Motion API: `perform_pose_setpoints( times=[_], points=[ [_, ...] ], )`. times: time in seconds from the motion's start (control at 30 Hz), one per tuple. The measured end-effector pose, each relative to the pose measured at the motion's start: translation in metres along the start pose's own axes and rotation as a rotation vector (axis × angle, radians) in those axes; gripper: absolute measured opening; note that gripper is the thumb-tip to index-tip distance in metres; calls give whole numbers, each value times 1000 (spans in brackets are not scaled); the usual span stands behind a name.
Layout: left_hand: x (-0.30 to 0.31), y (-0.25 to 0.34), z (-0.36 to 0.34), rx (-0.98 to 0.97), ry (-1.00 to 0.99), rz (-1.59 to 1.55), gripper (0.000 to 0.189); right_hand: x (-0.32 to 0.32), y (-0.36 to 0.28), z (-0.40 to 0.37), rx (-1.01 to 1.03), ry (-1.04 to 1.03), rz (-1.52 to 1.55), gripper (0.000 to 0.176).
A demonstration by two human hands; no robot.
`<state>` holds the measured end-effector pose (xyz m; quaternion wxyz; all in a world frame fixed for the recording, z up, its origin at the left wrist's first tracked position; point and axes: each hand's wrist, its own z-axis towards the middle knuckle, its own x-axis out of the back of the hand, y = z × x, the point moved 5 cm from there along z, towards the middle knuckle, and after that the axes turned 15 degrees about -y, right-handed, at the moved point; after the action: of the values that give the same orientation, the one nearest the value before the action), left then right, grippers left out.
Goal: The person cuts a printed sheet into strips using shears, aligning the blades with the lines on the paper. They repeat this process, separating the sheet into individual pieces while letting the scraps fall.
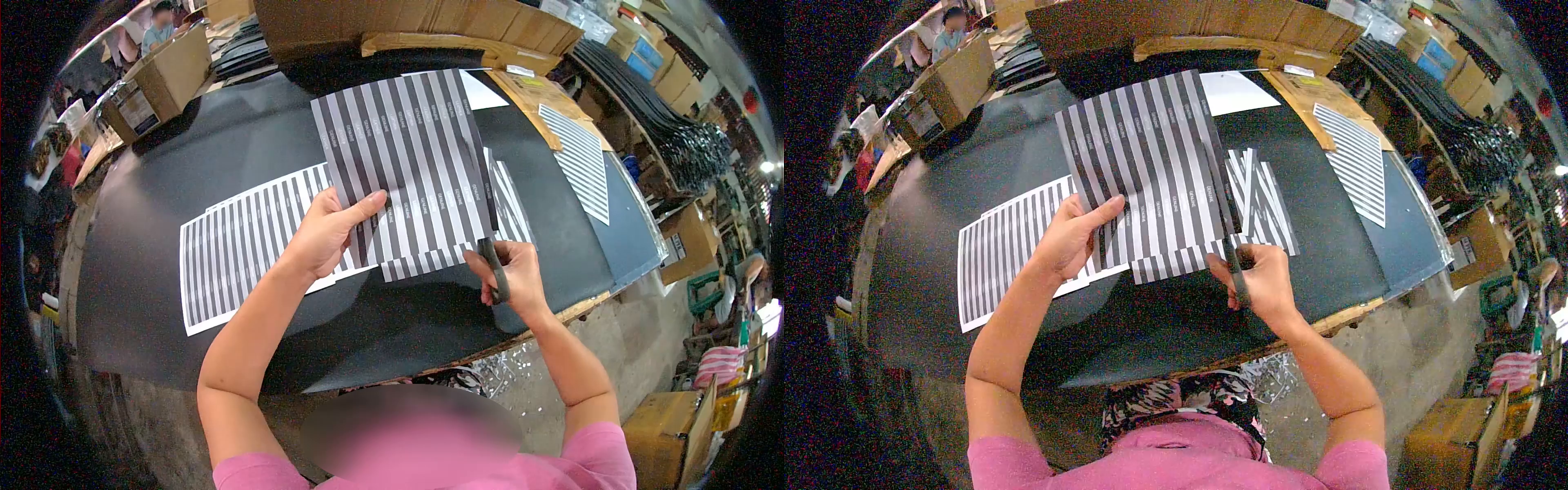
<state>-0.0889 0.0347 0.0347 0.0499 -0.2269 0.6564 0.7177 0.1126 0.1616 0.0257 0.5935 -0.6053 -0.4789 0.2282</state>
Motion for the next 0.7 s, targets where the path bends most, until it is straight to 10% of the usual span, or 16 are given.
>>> perform_pose_setpoints(
  times=[0.7],
  points=[
    [-22,-15,-5,78,-79,66,28,12,4,9,120,0,155,14]
  ],
)
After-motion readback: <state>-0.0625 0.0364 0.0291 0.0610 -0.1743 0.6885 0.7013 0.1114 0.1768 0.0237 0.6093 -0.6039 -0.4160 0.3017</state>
